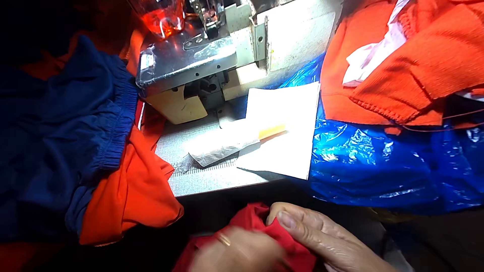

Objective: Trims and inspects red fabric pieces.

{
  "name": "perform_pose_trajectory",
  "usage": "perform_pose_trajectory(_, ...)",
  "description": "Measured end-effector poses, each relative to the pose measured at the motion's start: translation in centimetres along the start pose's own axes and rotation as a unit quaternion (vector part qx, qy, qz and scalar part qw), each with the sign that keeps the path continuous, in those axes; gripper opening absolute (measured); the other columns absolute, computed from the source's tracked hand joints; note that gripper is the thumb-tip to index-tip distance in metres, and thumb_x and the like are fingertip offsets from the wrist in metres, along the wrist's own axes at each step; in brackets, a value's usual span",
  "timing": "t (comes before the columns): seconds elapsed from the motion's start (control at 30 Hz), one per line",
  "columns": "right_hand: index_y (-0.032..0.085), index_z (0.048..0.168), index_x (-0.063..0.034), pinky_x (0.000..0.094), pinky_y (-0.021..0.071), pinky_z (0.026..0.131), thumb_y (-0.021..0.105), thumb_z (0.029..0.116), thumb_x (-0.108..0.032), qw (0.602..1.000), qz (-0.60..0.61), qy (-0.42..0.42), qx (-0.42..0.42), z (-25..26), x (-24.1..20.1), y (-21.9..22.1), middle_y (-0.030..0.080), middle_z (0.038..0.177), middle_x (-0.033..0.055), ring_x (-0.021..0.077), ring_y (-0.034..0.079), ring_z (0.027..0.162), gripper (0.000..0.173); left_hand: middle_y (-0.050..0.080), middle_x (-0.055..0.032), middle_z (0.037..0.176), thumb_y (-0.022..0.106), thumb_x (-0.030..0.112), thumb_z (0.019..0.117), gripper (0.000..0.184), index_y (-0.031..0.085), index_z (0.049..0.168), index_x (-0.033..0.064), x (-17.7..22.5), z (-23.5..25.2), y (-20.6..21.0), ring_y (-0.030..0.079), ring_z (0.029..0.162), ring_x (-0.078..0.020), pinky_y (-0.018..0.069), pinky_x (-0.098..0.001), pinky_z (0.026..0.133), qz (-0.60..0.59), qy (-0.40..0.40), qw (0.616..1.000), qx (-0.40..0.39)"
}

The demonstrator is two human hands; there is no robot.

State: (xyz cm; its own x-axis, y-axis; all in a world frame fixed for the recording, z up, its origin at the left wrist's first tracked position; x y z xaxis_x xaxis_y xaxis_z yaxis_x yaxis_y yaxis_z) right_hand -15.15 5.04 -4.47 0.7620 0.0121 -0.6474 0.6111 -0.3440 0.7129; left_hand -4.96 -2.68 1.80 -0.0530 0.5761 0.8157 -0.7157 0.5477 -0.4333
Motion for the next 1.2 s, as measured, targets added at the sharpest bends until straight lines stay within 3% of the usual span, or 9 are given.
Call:
perform_pose_trajectory(0.1, 0.062, 0.086, -0.0180, 0.0165, 0.0528, 0.074, 0.038, 0.1089, -0.015, 0.998, -0.014, -0.040, 0.047, -0.6, -0.9, -1.4, 0.063, 0.079, -0.0089, -0.0024, 0.061, 0.077, 0.034, 0.060, 0.0164, 0.077, 0.052, 0.009, 0.1027, 0.014, 0.059, 0.101, 0.0213, -4.7, 0.1, -6.8, 0.055, 0.061, 0.0070, 0.0461, -0.0106, 0.053, 0.051, -0.031, 0.986, 0.155)
perform_pose_trajectory(0.23, 0.064, 0.096, -0.0149, 0.0164, 0.0534, 0.072, 0.042, 0.1077, -0.011, 0.995, -0.057, -0.060, 0.058, -0.5, -0.2, -1.4, 0.067, 0.083, -0.0087, -0.0024, 0.063, 0.078, 0.025, 0.070, 0.0159, 0.093, 0.057, 0.034, 0.1049, 0.012, 0.065, 0.111, 0.0280, -1.7, -0.7, -4.5, 0.065, 0.074, 0.0056, 0.0538, -0.0116, 0.063, -0.033, -0.035, 0.997, 0.058)
perform_pose_trajectory(0.33, 0.063, 0.126, 0.0030, 0.0242, 0.0543, 0.095, 0.040, 0.1104, -0.019, 0.977, -0.175, -0.114, -0.046, -0.7, -0.7, 0.7, 0.070, 0.118, 0.0007, 0.0031, 0.065, 0.107, 0.036, 0.071, -0.0046, 0.110, 0.077, 0.038, 0.0912, 0.048, 0.060, 0.118, 0.0019, -1.3, -1.9, -0.4, 0.066, 0.101, 0.0001, 0.0546, -0.0175, 0.088, 0.004, -0.073, 0.997, 0.000)
perform_pose_trajectory(0.4, 0.065, 0.127, 0.0086, 0.0301, 0.0536, 0.103, 0.042, 0.1109, -0.022, 0.947, -0.259, -0.174, -0.080, -1.2, -1.1, 1.2, 0.068, 0.129, 0.0119, 0.0099, 0.065, 0.118, 0.042, 0.072, -0.0112, 0.098, 0.076, 0.012, 0.0862, 0.035, 0.061, 0.108, -0.0107, -2.0, -2.5, 0.5, 0.065, 0.093, 0.0020, 0.0523, -0.0125, 0.085, 0.042, -0.099, 0.994, 0.008)
perform_pose_trajectory(0.5, 0.070, 0.116, 0.0034, 0.0269, 0.0572, 0.097, 0.053, 0.1061, -0.013, 0.924, -0.301, -0.233, -0.024, -1.6, -1.5, 0.4, 0.067, 0.126, 0.0119, 0.0096, 0.066, 0.113, 0.025, 0.071, 0.0066, 0.089, 0.060, -0.004, 0.0941, 0.011, 0.067, 0.103, -0.0007, -3.5, -3.0, 0.3, 0.061, 0.074, 0.0087, 0.0516, -0.0103, 0.065, -0.136, -0.201, 0.970, 0.013)
perform_pose_trajectory(0.63, 0.066, 0.127, -0.0022, 0.0265, 0.0536, 0.101, 0.057, 0.1049, -0.029, 0.905, -0.359, -0.228, -0.012, -0.7, -1.2, -0.7, 0.065, 0.129, 0.0067, 0.0088, 0.061, 0.120, 0.036, 0.074, 0.0112, 0.094, 0.061, 0.013, 0.1001, 0.014, 0.075, 0.104, 0.0131, -4.4, -3.3, -0.3, 0.067, 0.085, 0.0044, 0.0562, -0.0158, 0.077, -0.307, -0.251, 0.918, 0.013)
perform_pose_trajectory(0.77, 0.069, 0.115, 0.0007, 0.0196, 0.0527, 0.091, 0.056, 0.1051, -0.033, 0.922, -0.331, -0.178, -0.097, 0.2, 0.4, -0.3, 0.069, 0.111, 0.0056, 0.0022, 0.063, 0.107, 0.038, 0.071, 0.0107, 0.091, 0.064, 0.013, 0.0977, 0.010, 0.073, 0.100, 0.0138, -4.3, -2.8, -0.4, 0.065, 0.082, 0.0042, 0.0552, -0.0151, 0.075, -0.326, -0.248, 0.912, 0.010)
perform_pose_trajectory(0.9, 0.067, 0.099, -0.0123, 0.0115, 0.0510, 0.076, 0.058, 0.1042, -0.027, 0.962, -0.223, -0.130, -0.087, 0.6, 0.6, -0.7, 0.066, 0.090, -0.0117, -0.0083, 0.061, 0.085, 0.018, 0.068, 0.0103, 0.090, 0.065, 0.011, 0.0959, 0.008, 0.072, 0.101, 0.0131, -4.8, -2.7, -0.8, 0.063, 0.082, 0.0043, 0.0543, -0.0147, 0.073, -0.326, -0.240, 0.914, 0.010)
perform_pose_trajectory(1.2, 0.070, 0.098, -0.0129, 0.0133, 0.0538, 0.078, 0.060, 0.1031, -0.027, 0.960, -0.233, -0.154, -0.020, 0.9, 0.1, -1.1, 0.068, 0.091, -0.0099, -0.0052, 0.064, 0.086, 0.018, 0.067, 0.0133, 0.096, 0.062, 0.027, 0.0997, 0.020, 0.065, 0.109, 0.0094, -4.0, -2.2, 0.5, 0.061, 0.087, 0.0084, 0.0515, -0.0134, 0.076, -0.307, -0.196, 0.924, -0.117)
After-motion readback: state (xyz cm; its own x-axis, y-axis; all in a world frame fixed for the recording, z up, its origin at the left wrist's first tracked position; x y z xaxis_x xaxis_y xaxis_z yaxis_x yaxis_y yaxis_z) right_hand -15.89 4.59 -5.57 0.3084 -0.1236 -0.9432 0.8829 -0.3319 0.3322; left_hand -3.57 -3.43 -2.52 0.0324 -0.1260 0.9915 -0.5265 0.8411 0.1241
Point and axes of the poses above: each hand's wrist, its own z-axis towards the middle knuckle, its own y-axis out of the palm, x = y × z, the point moved 7 cm from there along z, towards the middle knuckle
